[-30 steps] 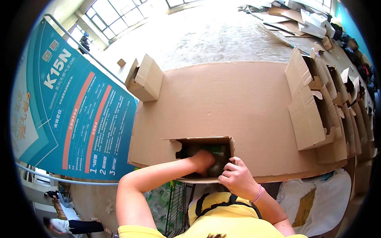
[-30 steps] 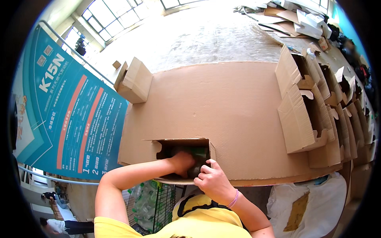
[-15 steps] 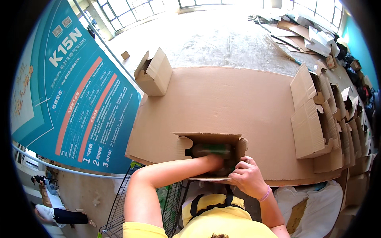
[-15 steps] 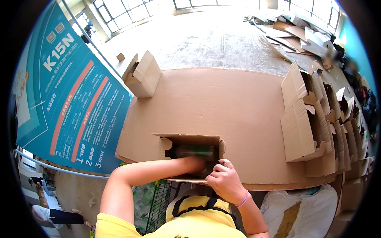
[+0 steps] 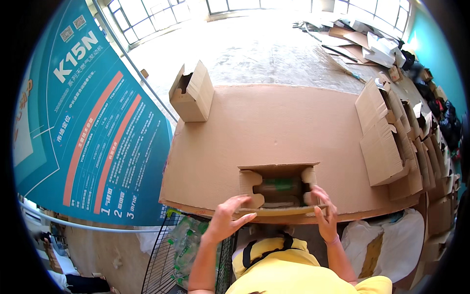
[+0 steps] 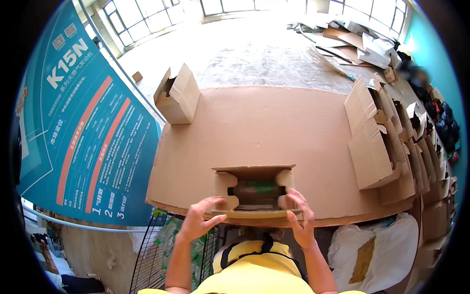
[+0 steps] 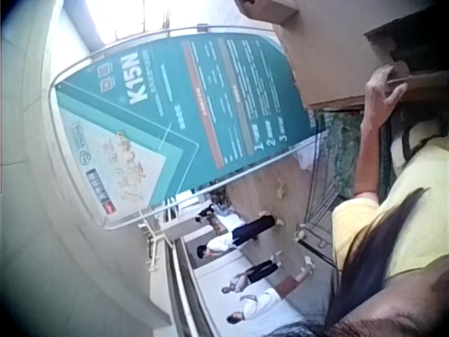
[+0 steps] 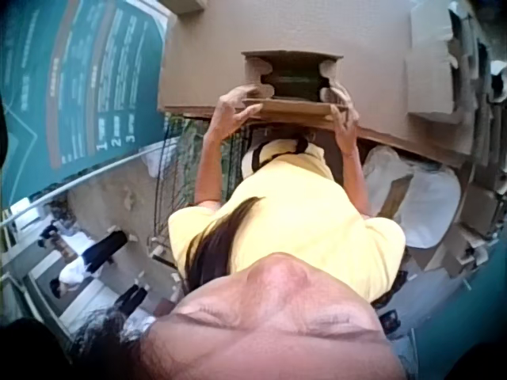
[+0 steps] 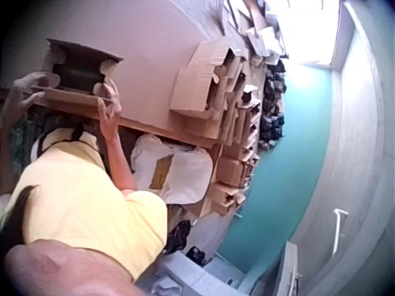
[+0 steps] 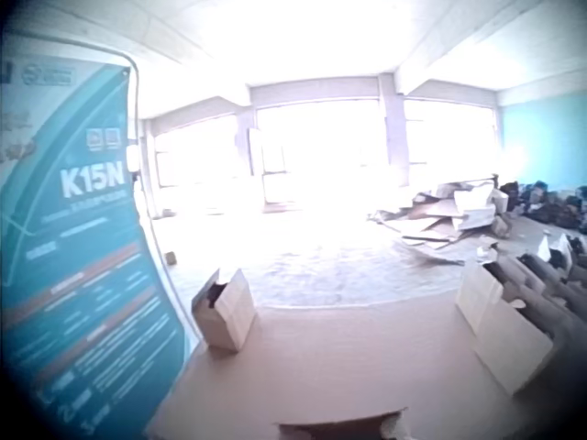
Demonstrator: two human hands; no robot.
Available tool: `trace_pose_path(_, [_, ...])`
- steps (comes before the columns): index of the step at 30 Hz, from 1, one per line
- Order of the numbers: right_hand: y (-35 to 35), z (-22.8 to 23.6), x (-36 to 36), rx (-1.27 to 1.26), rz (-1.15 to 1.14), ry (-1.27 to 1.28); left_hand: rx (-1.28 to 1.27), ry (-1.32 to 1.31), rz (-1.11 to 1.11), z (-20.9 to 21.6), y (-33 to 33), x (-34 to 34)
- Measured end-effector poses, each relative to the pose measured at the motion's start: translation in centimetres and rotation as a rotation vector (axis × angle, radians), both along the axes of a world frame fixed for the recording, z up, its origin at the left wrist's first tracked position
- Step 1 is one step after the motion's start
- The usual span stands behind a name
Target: The person places plastic water bottles from a shopping cart into small cardboard boxes, and then moves each filled box to a stack on the table.
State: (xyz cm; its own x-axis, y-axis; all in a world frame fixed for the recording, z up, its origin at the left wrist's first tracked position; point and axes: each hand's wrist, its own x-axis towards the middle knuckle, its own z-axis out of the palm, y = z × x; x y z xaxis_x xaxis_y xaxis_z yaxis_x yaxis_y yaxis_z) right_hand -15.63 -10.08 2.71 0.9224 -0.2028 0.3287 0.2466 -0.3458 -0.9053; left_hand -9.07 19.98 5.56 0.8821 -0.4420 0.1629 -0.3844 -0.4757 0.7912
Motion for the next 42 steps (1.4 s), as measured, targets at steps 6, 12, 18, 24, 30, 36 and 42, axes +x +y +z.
trace_pose_path(6, [1.5, -1.5, 2.4, 0.188, -0.123, 0.148, -0.115, -0.141, 0.288, -0.9, -1.6, 2.3])
trace_pose_path(12, [2.2, -4.5, 3.0, 0.161, -0.302, 0.052, 0.068, -0.476, 0.060, 3.3, -3.1, 9.8])
trace_pose_path(18, [2.8, -7.2, 2.0, 0.453, -0.529, 0.271, 0.305, -0.177, -0.439, -1.5, -2.6, 10.2])
trace_pose_path(24, [2.6, -7.3, 6.7, 0.431, -0.496, 0.097, 0.425, -0.408, -0.344, -1.0, -1.6, 4.5])
trace_pose_path(30, [3.8, -8.9, 16.2, 0.552, -0.213, 0.042, 0.473, -0.400, -0.021, -3.0, -1.8, -0.2])
trace_pose_path(36, [8.0, -9.5, 24.8, 0.601, -0.050, 0.072, 0.513, -0.459, 0.356, -5.4, -4.7, -0.7])
trace_pose_path(42, [8.6, -12.8, 30.8, 0.807, 0.018, 0.116, 0.500, -0.558, 0.556, -7.0, -7.3, 2.8])
